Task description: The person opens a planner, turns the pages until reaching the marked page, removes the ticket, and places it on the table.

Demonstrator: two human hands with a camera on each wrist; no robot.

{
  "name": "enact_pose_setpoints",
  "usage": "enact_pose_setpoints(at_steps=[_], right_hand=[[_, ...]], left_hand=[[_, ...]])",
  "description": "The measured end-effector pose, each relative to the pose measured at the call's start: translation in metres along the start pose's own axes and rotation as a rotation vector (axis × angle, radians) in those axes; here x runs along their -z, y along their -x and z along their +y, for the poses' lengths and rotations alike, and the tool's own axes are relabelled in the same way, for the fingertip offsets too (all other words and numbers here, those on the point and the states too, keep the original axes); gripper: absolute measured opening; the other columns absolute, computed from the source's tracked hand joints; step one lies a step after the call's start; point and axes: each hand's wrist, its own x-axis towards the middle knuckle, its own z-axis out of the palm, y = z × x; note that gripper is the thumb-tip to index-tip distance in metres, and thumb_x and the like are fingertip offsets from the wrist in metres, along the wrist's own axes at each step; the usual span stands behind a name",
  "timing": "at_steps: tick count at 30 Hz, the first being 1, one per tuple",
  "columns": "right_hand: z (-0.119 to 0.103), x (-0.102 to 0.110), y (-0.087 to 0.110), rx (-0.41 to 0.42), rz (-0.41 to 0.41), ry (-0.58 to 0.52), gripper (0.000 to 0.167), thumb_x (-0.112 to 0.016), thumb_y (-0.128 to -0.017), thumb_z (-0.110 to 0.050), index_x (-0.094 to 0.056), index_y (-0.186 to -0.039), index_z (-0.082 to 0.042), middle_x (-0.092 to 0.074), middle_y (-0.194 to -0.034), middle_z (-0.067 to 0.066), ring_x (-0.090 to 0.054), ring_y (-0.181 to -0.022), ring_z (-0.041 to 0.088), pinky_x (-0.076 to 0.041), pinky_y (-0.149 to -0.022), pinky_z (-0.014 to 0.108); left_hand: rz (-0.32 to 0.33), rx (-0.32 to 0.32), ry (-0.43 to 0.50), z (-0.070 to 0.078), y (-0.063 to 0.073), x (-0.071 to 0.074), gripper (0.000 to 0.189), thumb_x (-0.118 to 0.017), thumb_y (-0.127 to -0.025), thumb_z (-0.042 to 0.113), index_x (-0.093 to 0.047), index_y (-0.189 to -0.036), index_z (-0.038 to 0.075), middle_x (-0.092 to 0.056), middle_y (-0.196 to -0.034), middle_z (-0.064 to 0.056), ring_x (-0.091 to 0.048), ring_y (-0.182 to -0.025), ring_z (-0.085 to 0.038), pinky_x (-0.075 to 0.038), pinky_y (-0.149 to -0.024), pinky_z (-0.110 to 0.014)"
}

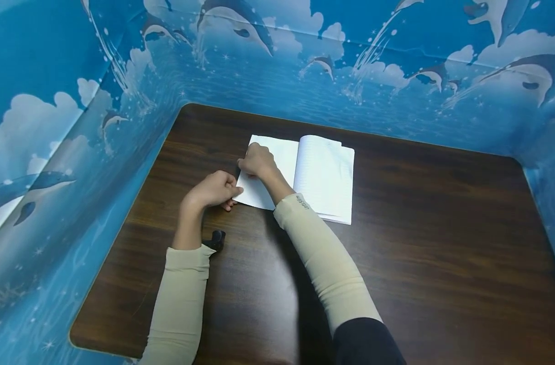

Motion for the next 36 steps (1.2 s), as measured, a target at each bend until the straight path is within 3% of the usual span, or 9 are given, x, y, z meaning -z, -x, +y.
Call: enact_pose_setpoints(at_steps=[4, 10, 14, 19, 27, 31, 36], right_hand=[[0.002, 0.006, 0.017, 0.037, 0.031, 0.026, 0.028, -0.064, -0.103, -0.017, -0.068, -0.077, -0.008, -0.064, -0.058, 0.001, -0.059, -0.052, 0.012, -0.045, -0.058, 0.027], [0.029, 0.025, 0.034, 0.112, 0.075, 0.166, 0.010, -0.072, -0.102, -0.013, -0.075, -0.102, -0.003, -0.076, -0.097, 0.013, -0.063, -0.079, 0.021, -0.052, -0.073, 0.033], [0.057, 0.042, 0.042, 0.142, 0.105, 0.187, 0.025, -0.077, -0.100, -0.012, -0.070, -0.120, 0.001, -0.073, -0.116, 0.020, -0.067, -0.099, 0.030, -0.056, -0.088, 0.042], [0.089, 0.060, 0.051, 0.165, 0.158, 0.186, 0.041, -0.081, -0.097, -0.015, -0.066, -0.132, 0.002, -0.070, -0.122, 0.024, -0.066, -0.114, 0.037, -0.055, -0.099, 0.049], [0.135, 0.082, 0.071, 0.043, 0.195, 0.239, 0.070, -0.079, -0.101, -0.028, -0.050, -0.153, 0.008, -0.059, -0.143, 0.032, -0.052, -0.137, 0.043, -0.047, -0.113, 0.055], [0.158, 0.096, 0.081, -0.026, 0.192, 0.275, 0.074, -0.076, -0.102, -0.030, -0.045, -0.156, 0.011, -0.046, -0.153, 0.038, -0.049, -0.140, 0.046, -0.045, -0.115, 0.058], [0.184, 0.112, 0.092, -0.082, 0.197, 0.264, 0.076, -0.073, -0.105, -0.029, -0.038, -0.160, 0.010, -0.044, -0.155, 0.038, -0.046, -0.143, 0.047, -0.043, -0.118, 0.060]], left_hand=[[0.034, 0.017, -0.069, 0.005, -0.002, -0.008, 0.041, -0.058, -0.109, 0.013, -0.048, -0.069, 0.010, -0.063, -0.063, -0.003, -0.062, -0.052, -0.013, -0.051, -0.058, -0.026], [0.043, 0.077, -0.168, 0.011, 0.000, -0.010, 0.050, -0.049, -0.110, 0.012, -0.052, -0.060, 0.010, -0.055, -0.054, -0.004, -0.059, -0.048, -0.015, -0.051, -0.059, -0.028], [0.047, 0.105, -0.197, 0.011, 0.003, -0.006, 0.046, -0.046, -0.110, 0.010, -0.057, -0.065, 0.006, -0.054, -0.057, -0.005, -0.061, -0.049, -0.016, -0.054, -0.060, -0.028], [0.045, 0.098, -0.221, 0.013, 0.006, -0.002, 0.043, -0.045, -0.110, 0.008, -0.059, -0.069, 0.002, -0.055, -0.060, -0.007, -0.062, -0.051, -0.017, -0.052, -0.063, -0.029], [0.017, 0.086, -0.233, 0.016, 0.002, -0.005, 0.040, -0.044, -0.109, 0.009, -0.063, -0.075, -0.001, -0.059, -0.065, -0.009, -0.063, -0.054, -0.018, -0.052, -0.064, -0.031], [0.011, 0.089, -0.244, 0.019, 0.000, -0.007, 0.040, -0.044, -0.109, 0.009, -0.064, -0.075, 0.000, -0.058, -0.065, -0.009, -0.063, -0.054, -0.019, -0.052, -0.066, -0.032], [-0.005, 0.082, -0.259, 0.023, -0.004, -0.012, 0.041, -0.044, -0.108, 0.009, -0.064, -0.073, 0.001, -0.058, -0.063, -0.008, -0.062, -0.055, -0.019, -0.050, -0.067, -0.033]])
